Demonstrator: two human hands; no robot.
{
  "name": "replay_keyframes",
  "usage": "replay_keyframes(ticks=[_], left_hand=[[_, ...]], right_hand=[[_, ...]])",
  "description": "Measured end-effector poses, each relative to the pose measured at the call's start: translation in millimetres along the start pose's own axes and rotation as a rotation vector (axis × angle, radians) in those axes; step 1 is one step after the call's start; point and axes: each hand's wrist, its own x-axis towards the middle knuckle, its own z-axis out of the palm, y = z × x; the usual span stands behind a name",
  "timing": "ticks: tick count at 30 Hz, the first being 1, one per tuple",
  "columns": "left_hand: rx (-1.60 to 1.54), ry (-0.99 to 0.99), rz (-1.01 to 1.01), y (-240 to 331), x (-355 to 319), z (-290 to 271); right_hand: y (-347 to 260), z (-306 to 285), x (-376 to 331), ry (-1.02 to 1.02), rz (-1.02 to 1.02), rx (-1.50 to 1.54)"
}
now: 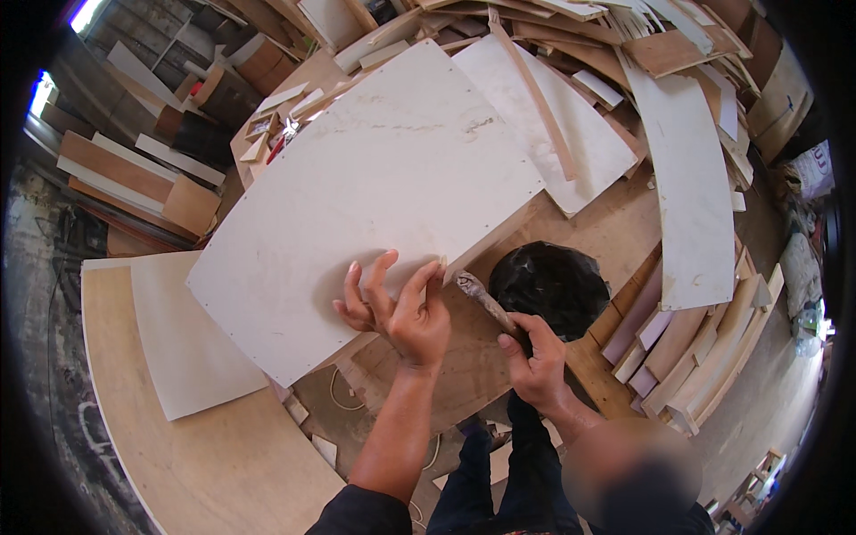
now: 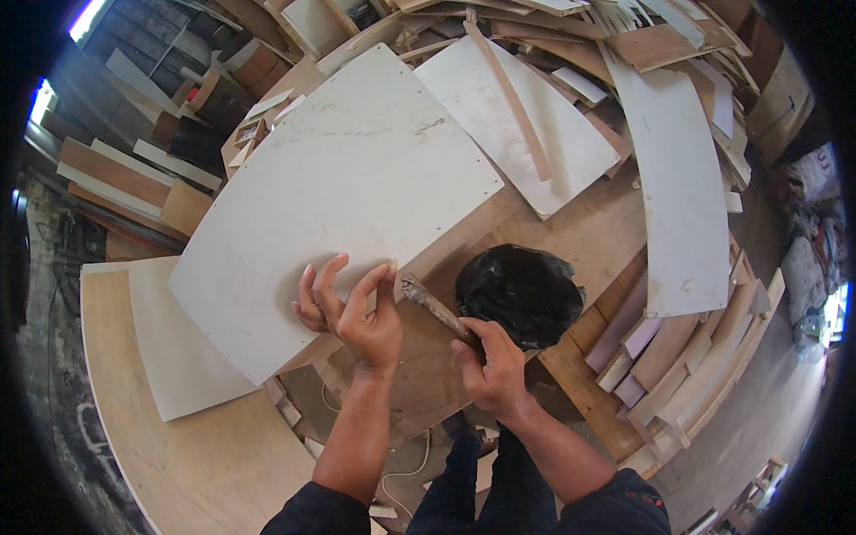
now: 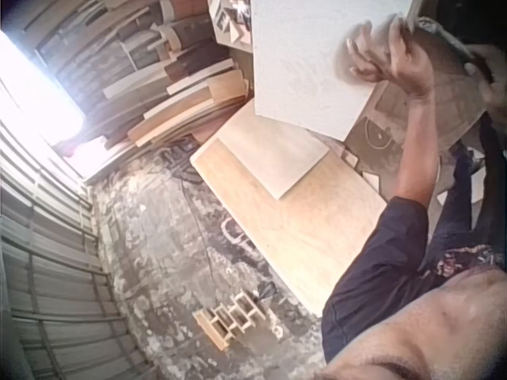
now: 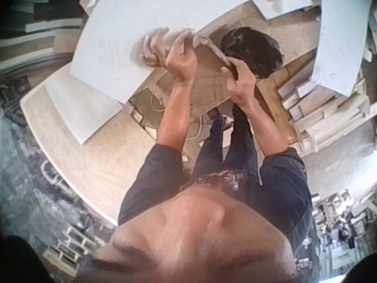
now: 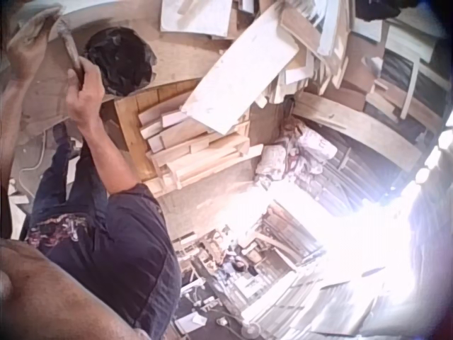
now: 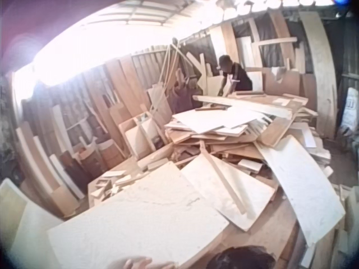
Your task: The person assembles a small wooden structure by aligning plywood panels and hammering small nails into the edges.
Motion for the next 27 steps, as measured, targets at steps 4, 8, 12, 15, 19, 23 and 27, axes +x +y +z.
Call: replay_keyframes(ticks=[4,8,12,15,19,23,27], left_hand=[[-0.03,-0.04,-0.054,0.2,-1.2,0.8],[-0.018,-0.038,-0.056,-0.1,-0.6,-0.1],[-0.033,-0.045,-0.068,0.6,-1.8,0.5],[-0.059,-0.028,-0.044,0.4,-0.9,0.9],[-0.07,-0.019,-0.039,1.1,-0.5,0.9],[-0.056,-0.021,-0.022,-0.8,-0.5,2.2],[-0.071,-0.025,-0.025,0.9,0.0,0.8]], right_hand=[[-11.0,4.3,8.7,0.022,-0.085,-0.004],[-12.7,8.9,14.3,0.04,-0.135,-0.004],[-16.1,9.8,17.1,0.045,-0.163,-0.02],[-19.2,10.7,17.3,0.042,-0.153,-0.049],[-22.1,9.3,15.6,0.064,-0.179,-0.059],[-20.6,11.1,18.2,0.061,-0.223,-0.08],[-25.1,7.8,18.0,0.084,-0.245,-0.078]])
